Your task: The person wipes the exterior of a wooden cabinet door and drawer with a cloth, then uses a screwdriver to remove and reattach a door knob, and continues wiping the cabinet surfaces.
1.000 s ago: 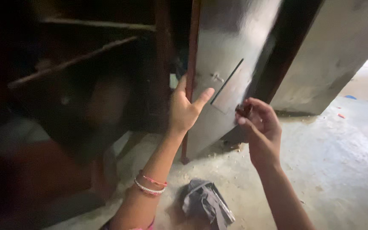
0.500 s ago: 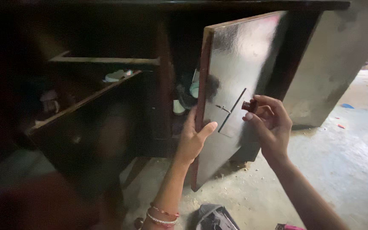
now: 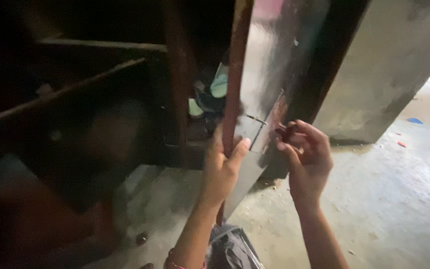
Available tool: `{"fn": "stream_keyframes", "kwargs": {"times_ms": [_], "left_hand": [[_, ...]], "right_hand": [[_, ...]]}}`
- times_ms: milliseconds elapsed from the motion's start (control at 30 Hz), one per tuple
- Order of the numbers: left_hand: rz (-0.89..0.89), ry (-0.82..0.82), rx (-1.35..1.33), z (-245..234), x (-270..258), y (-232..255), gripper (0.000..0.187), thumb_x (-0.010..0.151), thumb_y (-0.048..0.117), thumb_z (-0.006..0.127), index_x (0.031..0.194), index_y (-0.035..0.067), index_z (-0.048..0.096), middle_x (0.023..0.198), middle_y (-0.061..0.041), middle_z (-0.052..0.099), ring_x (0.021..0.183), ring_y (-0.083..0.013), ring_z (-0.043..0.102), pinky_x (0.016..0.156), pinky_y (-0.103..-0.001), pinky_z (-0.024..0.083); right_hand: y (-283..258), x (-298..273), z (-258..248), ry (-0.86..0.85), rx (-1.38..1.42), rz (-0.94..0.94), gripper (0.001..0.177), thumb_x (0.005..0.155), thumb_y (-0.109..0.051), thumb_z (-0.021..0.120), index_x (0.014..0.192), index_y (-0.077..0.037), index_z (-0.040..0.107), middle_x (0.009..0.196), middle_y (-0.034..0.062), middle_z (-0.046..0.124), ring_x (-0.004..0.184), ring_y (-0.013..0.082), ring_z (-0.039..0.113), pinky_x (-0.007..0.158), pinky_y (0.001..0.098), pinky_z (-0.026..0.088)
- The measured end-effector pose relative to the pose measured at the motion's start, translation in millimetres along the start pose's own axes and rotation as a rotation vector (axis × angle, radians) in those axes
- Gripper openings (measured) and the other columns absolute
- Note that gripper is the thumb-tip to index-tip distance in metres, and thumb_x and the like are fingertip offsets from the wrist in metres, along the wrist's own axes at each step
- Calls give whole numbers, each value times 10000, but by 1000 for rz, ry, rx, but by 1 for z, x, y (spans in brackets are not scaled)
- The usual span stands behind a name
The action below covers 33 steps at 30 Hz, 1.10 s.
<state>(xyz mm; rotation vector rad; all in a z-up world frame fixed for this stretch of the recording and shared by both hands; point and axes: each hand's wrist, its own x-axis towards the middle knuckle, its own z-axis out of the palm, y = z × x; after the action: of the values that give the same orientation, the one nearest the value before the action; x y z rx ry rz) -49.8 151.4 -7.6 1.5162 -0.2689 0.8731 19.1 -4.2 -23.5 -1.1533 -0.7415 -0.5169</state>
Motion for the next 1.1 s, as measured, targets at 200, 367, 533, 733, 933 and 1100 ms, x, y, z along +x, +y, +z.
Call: {"fn": "stream_keyframes", "kwargs": {"times_ms": [200, 367, 533, 733, 933, 1100], "left_hand": [[-54, 48, -20, 7, 0, -6, 452, 992, 169, 642, 1411, 28, 547, 1017, -26, 657, 880, -98, 606, 817, -250, 509], [-6, 26, 113, -14, 10, -10, 488, 962, 195, 644, 1413, 33, 550, 1097, -43, 676, 964, -130, 640, 903, -291, 527], [9, -27, -18, -24, 19, -8, 524, 934, 158, 662, 1421, 20, 525, 1204, -65, 656, 1096, -167, 623, 1020, -335, 479], [-7, -19, -88, -24, 20, -11, 527, 916, 117, 662, 1417, 23, 525, 1229, -48, 650, 1135, -153, 619, 1047, -327, 466], [1, -11, -205, -23, 21, -18, 528, 914, 65, 649, 1427, 9, 536, 1183, -63, 652, 1062, -152, 611, 990, -324, 487], [25, -24, -142, -25, 21, -21, 493, 923, 74, 647, 1401, -4, 554, 1183, -73, 680, 1089, -167, 654, 1023, -321, 500]], "right_hand": [[-13, 5, -5, -45, 5, -98, 474, 916, 137, 722, 1348, 8, 574, 1340, 76, 551, 1139, 148, 648, 980, 319, 610], [-29, 5, 8, -110, -114, -121, 466, 922, 116, 729, 1354, 11, 589, 1345, 81, 537, 1162, 146, 640, 1016, 320, 634], [-40, 7, 32, -82, -288, -159, 442, 889, 71, 777, 1302, 14, 629, 1294, 105, 574, 1078, 135, 651, 919, 317, 614], [-47, 9, 48, -72, -393, -243, 400, 906, 63, 773, 1282, 25, 642, 1269, 123, 593, 1052, 137, 667, 892, 299, 613], [-49, 13, 49, -53, -455, -250, 397, 882, 32, 795, 1247, 50, 640, 1173, 121, 626, 946, 117, 671, 790, 262, 622], [-42, 17, 53, 21, -428, 27, 297, 973, -131, 759, 1168, 46, 622, 888, 73, 660, 736, 70, 625, 645, 237, 596]]}}
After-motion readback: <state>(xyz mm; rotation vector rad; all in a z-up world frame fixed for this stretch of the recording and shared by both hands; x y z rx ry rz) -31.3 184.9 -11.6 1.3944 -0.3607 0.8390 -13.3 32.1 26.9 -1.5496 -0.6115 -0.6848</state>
